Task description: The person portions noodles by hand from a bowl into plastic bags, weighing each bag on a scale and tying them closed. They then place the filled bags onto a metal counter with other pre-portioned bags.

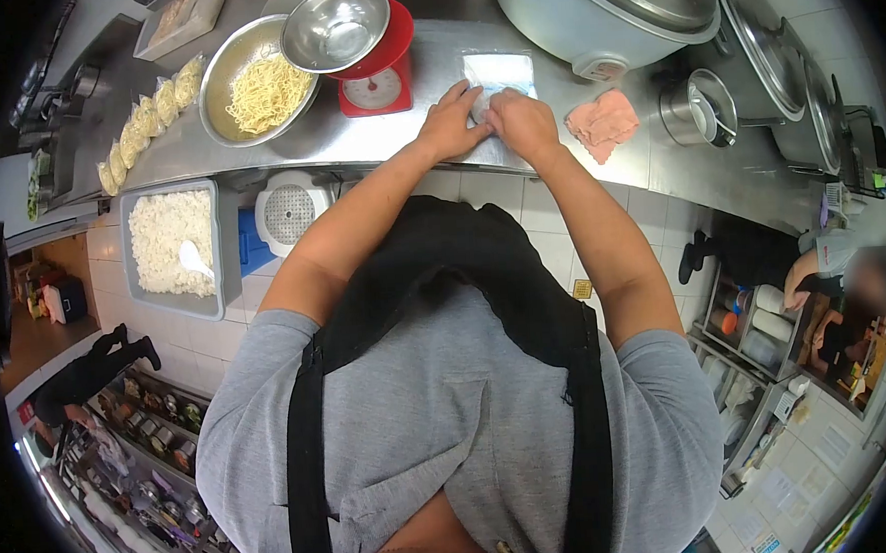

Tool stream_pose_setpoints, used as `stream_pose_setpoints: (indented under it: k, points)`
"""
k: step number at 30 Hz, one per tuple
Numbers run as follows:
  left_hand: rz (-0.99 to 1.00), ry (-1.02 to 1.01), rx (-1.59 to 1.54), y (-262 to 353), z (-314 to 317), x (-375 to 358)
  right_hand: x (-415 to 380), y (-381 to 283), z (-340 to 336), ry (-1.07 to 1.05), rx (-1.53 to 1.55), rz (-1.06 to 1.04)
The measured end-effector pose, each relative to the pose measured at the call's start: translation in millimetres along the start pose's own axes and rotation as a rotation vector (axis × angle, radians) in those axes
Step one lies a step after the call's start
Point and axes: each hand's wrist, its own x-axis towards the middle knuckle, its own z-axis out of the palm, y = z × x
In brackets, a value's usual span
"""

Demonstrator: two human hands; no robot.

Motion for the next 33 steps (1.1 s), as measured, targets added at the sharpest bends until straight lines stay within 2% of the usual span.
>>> stream_pose_setpoints:
  k: [4,6,10,12,13,16,19,22,24,25,27,31,33]
  points:
    - [0.018,0.011,0.043,-0.3,0.7,-8.2,1.4,0.7,-1.8,-0.032,0.076,0.011]
    - [0.043,0.009,0.061,-1.1,2.0,-9.9,1.9,3.9,-1.5,-0.044,0.214,0.047]
    - [0.029,0.022,0.093,-7.0,8.7,-5.7,-6.5,8.7,-4.2,-0.096,0.179,0.06]
    - [0.01,0.026,0.097,-8.2,8.6,-2.3,-15.4,10.9,-1.7,0.063,0.045,-0.061]
    - [0.016,0.018,0.1,-6.7,7.9,-3.3,-16.9,13.2,1.2,0.067,0.047,-0.052]
    - [-0.021,-0.01,0.074,8.0,-0.2,-6.8,-17.9,17.3,9.0,-0.002,0.052,0.04]
    - [-0.102,0.049,-0.002,21.9,2.0,-7.2,-17.6,7.1,10.2,0.123,0.153,0.083]
    - [-0.114,0.141,-0.001,23.0,14.8,-0.6,-17.3,-5.6,-8.2,0.031,0.103,0.132]
    - [-0.123,0.186,0.006,23.3,18.7,2.9,-19.4,-16.1,-23.0,0.013,0.206,0.222]
    - [-0.122,0.192,0.003,24.4,19.9,2.3,-20.0,-12.5,-20.6,0.013,0.201,0.218]
    - [-0.077,0.222,0.134,25.8,23.0,-1.7,-23.8,-4.0,-11.0,0.146,0.242,0.077]
    - [-0.057,0.258,0.17,26.9,24.2,0.4,-20.1,1.0,-10.7,0.133,0.115,0.032]
    - [-0.046,0.262,0.221,27.0,23.2,2.8,-20.3,-8.4,-21.7,0.047,0.135,0.096]
